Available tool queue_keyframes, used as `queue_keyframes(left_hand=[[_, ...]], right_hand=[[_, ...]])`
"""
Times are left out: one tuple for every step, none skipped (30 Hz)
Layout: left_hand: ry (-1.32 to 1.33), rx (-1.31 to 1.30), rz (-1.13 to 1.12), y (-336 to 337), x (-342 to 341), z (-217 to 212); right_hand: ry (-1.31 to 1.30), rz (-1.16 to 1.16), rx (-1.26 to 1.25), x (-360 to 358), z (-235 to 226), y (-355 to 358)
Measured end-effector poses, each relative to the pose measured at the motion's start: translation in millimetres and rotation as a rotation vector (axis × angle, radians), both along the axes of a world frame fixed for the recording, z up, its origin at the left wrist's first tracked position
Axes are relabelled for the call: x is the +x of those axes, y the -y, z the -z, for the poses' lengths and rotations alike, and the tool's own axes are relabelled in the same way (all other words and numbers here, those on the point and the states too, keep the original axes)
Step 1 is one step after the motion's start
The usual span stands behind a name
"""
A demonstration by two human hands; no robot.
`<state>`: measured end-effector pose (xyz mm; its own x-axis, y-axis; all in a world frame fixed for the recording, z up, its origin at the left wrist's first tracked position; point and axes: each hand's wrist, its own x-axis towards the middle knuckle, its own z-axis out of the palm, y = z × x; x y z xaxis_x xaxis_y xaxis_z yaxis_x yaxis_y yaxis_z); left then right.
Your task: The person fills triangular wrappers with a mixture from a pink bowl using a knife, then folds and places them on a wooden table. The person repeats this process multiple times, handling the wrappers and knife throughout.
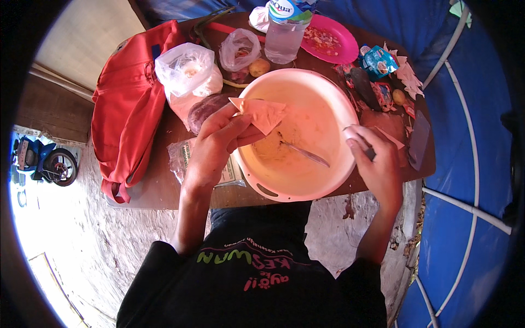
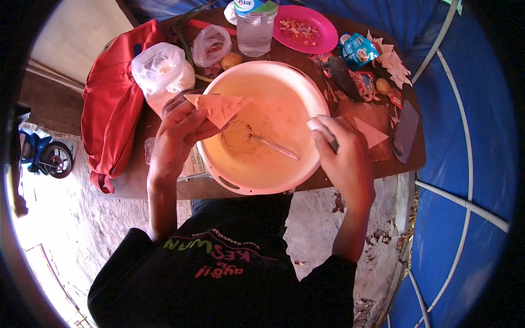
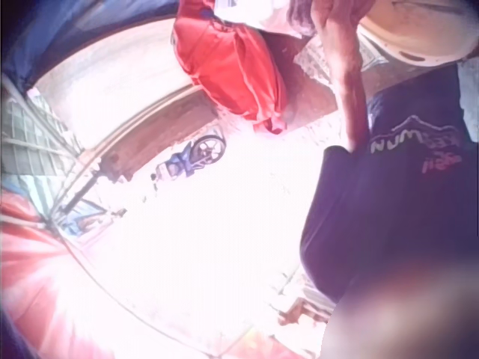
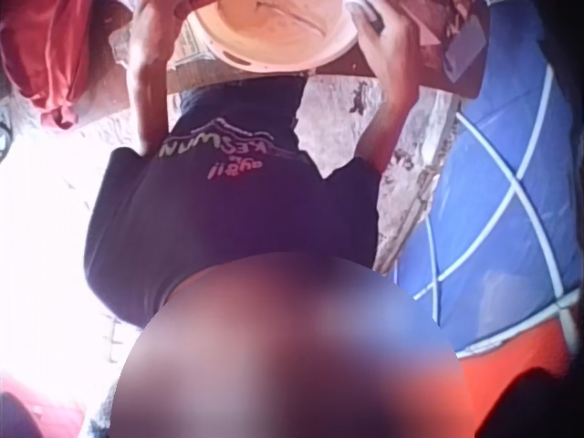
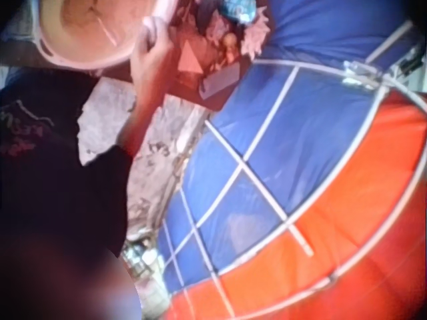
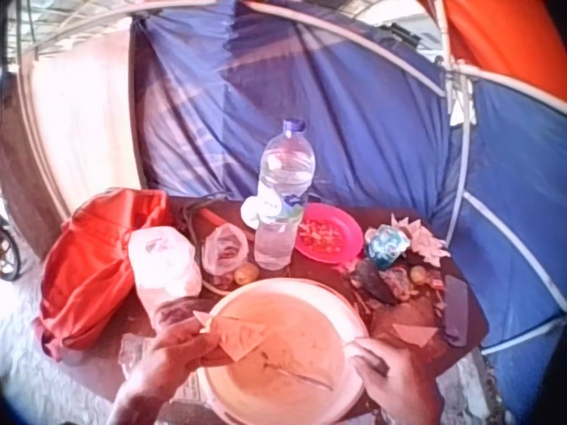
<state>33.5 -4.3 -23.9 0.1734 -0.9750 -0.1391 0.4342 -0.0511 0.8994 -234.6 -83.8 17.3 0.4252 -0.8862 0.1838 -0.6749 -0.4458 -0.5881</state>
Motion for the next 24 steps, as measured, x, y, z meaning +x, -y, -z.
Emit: queue_keyframes(left_hand=[[0.004,0.0,-0.007,0,0,0],[-0.003,-0.031,-0.007,0,0,1],[0.014,-0.007,-0.014,1,0,2],[0.019,-0.015,-0.009,3,-1,3],[0.032,0.015,-0.01,4,-1,4],[0.036,-0.019,0.003,4,0,5],[0.045,-0.015,0.009,3,1,6],[0.047,-0.027,0.016,3,2,7],[0.062,-0.013,0.014,3,4,8],[0.067,-0.013,0.014,3,4,8],[0.048,-0.057,0.026,2,5,9],[0.068,0.016,0.027,1,5,9],[0.071,0.029,0.037,2,6,9],[0.076,0.06,0.037,6,7,9],[0.019,-0.008,0.087,6,7,8],[0.01,0.027,0.114,7,7,7],[-0.017,0.031,0.148,8,7,6],[-0.045,0.033,0.182,10,7,4],[-0.082,0.031,0.215,12,7,3],[-0.12,0.029,0.248,12,7,1],[-0.158,0.028,0.281,12,7,-1],[-0.157,0.035,0.285,12,6,-3],[-0.157,0.042,0.289,11,6,-5],[-0.156,0.05,0.293,11,5,-6]], right_hand=[[-0.017,-0.021,0.022,4,3,1],[-0.051,-0.021,0.073,7,7,2],[-0.106,-0.053,-0.034,11,11,0],[-0.176,-0.064,-0.059,15,16,1],[-0.249,-0.08,-0.091,20,20,2],[-0.304,-0.109,-0.15,23,25,2],[-0.36,-0.099,-0.168,27,29,2],[-0.397,-0.088,-0.144,29,32,2],[-0.436,-0.079,-0.118,30,34,2],[-0.454,-0.078,-0.106,31,34,2],[-0.437,-0.079,-0.086,30,34,1],[-0.398,-0.084,-0.079,29,32,-1],[-0.393,-0.062,-0.036,29,30,1],[-0.306,-0.098,-0.119,29,27,4],[-0.26,-0.109,-0.138,28,23,2],[-0.216,-0.128,-0.154,27,20,-1],[-0.097,-0.165,-0.165,28,17,-1],[0.023,-0.206,-0.187,28,14,-2],[0.137,-0.248,-0.201,28,13,-2],[0.195,-0.288,-0.214,27,12,-3],[0.25,-0.33,-0.22,27,11,-5],[0.317,-0.368,-0.227,26,11,-5],[0.379,-0.381,-0.204,26,13,-6],[0.416,-0.406,-0.204,26,14,-6]])
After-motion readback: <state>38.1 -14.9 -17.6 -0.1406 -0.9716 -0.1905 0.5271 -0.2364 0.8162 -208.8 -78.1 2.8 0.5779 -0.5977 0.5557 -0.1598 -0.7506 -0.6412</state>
